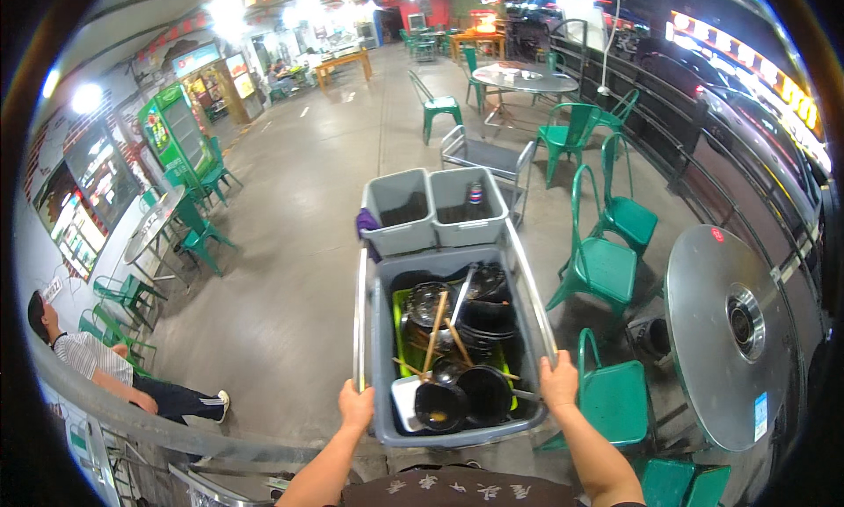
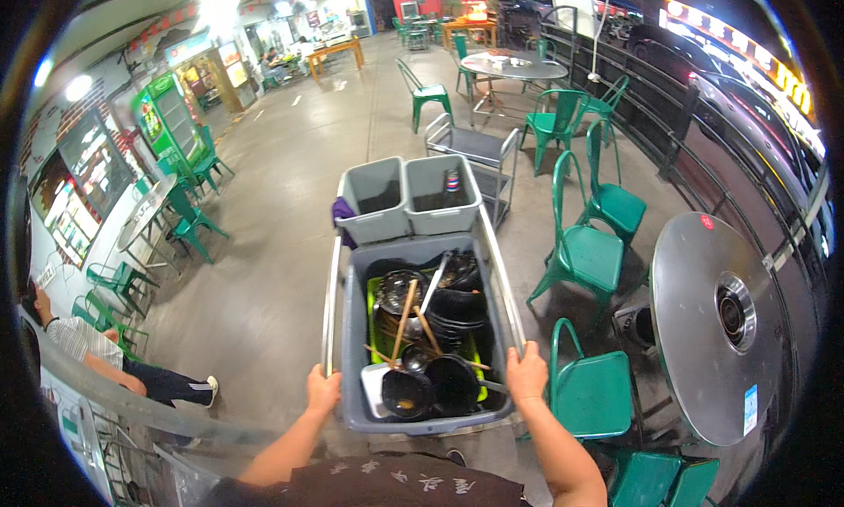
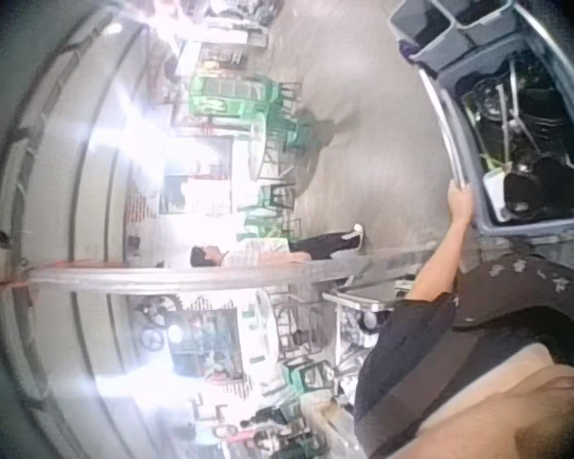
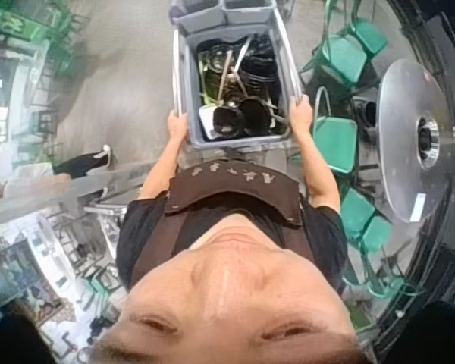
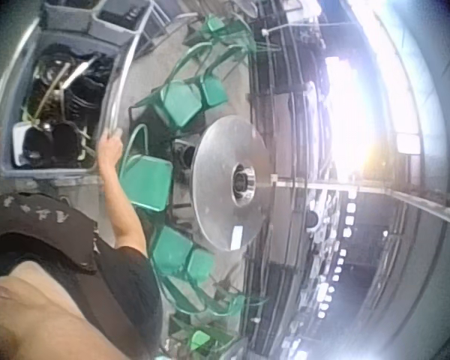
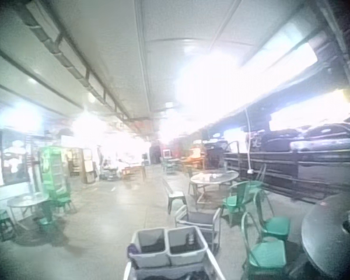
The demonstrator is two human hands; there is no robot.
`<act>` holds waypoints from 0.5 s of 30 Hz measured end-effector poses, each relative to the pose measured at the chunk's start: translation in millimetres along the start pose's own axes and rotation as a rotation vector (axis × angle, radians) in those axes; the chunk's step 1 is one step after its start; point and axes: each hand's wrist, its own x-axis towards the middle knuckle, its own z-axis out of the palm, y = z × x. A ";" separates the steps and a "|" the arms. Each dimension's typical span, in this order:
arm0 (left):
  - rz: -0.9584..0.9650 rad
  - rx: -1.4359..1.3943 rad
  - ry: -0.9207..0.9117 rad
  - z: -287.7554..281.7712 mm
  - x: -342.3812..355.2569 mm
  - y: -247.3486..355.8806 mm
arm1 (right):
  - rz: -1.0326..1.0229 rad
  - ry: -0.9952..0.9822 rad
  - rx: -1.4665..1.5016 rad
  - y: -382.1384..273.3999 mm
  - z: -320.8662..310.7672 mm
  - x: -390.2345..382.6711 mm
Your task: The person wipes a round metal table with a purple cloth, removes trash into a red bucket, and places a basket on a service cart. They then push the cart through the restaurant and collect a tray of chopsticks from another table, placing it on the cart.
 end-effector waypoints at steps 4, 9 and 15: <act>-0.135 -0.145 0.021 0.9 -14.4 21.5 | -0.023 -0.070 0.016 -9.2 -4.1 15.3; -0.162 -0.095 0.123 40.0 -5.5 18.4 | -0.070 -0.105 0.013 0.0 22.6 65.8; -0.072 0.106 0.294 126.8 83.8 -66.8 | -0.197 -0.059 -0.023 35.2 138.7 167.5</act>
